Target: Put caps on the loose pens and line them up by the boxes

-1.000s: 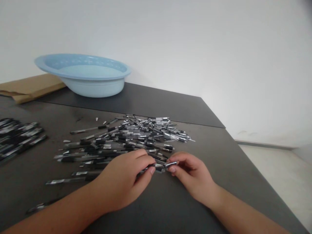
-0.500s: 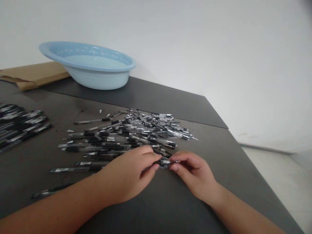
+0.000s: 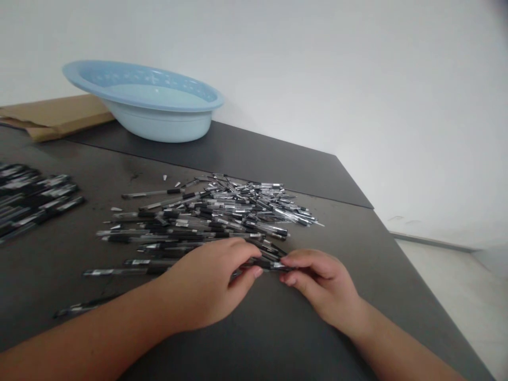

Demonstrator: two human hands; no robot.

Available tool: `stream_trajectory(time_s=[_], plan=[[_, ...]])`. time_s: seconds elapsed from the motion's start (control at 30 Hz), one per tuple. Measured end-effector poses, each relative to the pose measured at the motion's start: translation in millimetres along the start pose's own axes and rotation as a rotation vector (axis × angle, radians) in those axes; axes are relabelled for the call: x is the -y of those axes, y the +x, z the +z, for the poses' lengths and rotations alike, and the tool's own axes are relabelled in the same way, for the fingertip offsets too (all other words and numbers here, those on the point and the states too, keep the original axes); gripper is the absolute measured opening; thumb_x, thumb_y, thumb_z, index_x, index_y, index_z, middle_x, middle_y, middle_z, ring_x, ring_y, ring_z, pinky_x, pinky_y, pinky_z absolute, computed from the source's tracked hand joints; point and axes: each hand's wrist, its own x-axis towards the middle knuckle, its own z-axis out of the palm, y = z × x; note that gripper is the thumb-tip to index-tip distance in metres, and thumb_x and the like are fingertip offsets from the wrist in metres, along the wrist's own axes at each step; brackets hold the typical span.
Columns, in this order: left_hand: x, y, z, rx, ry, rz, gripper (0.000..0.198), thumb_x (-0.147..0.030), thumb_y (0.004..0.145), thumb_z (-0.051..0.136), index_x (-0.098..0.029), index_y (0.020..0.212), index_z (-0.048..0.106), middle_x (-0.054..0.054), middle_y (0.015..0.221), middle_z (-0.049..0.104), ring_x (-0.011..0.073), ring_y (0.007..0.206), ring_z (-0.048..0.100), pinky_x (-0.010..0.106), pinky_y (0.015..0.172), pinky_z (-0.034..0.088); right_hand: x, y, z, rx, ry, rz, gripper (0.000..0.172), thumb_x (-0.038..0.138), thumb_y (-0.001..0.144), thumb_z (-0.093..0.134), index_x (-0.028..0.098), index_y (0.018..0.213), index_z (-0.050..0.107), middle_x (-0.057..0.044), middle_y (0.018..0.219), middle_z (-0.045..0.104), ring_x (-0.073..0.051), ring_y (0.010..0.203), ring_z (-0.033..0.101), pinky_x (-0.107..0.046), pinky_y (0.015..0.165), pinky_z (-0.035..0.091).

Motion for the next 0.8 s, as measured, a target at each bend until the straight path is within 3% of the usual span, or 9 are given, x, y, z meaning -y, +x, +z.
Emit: stream_trajectory(time_s=[0.13,0.3,0.53,0.8], plan=[[0,3,-6.0,0.084,0.013,0.064,0.022,-0.032,0.106,0.054,-0.025,0.1,0.074,0.0,0.094,0.073,0.0185,0.091,0.067,0.03,0.081,0.046,3,0,-9,0.175,0.281,0.109,0.028,0.026,0.098,0.076,0.034,0.124,0.079,-0.004,0.099,0.083,-0.014,0.075,0.076,-0.026,0.071,0.064],[-2,4,-8.5,0.122,0.097,0.084,0.023,-0.035,0.107,0.054,-0.025,0.093,0.07,-0.001,0.089,0.072,0.0193,0.083,0.066,0.031,0.07,0.039,2,0,-17,0.297,0.44,0.206,0.026,0.034,0.099,0.074,0.032,0.125,0.079,-0.006,0.1,0.083,-0.018,0.086,0.079,-0.028,0.071,0.065],[-3,5,-8.3,0.151,0.169,0.137,0.027,-0.038,0.107,0.053,-0.025,0.088,0.066,-0.001,0.083,0.07,0.0205,0.075,0.064,0.032,0.064,0.032,-3,1,-13,0.316,0.552,0.271,0.022,0.035,0.095,0.079,0.03,0.117,0.082,-0.006,0.099,0.083,-0.016,0.086,0.081,-0.025,0.073,0.065],[-6,0,-1.9,0.177,0.126,0.162,0.025,-0.034,0.109,0.048,-0.025,0.092,0.065,-0.002,0.086,0.071,0.0205,0.078,0.068,0.033,0.065,0.037,-9,-1,-4,0.35,0.748,0.351,0.024,0.038,0.089,0.085,0.028,0.111,0.081,-0.004,0.102,0.084,-0.017,0.088,0.082,-0.024,0.07,0.066]])
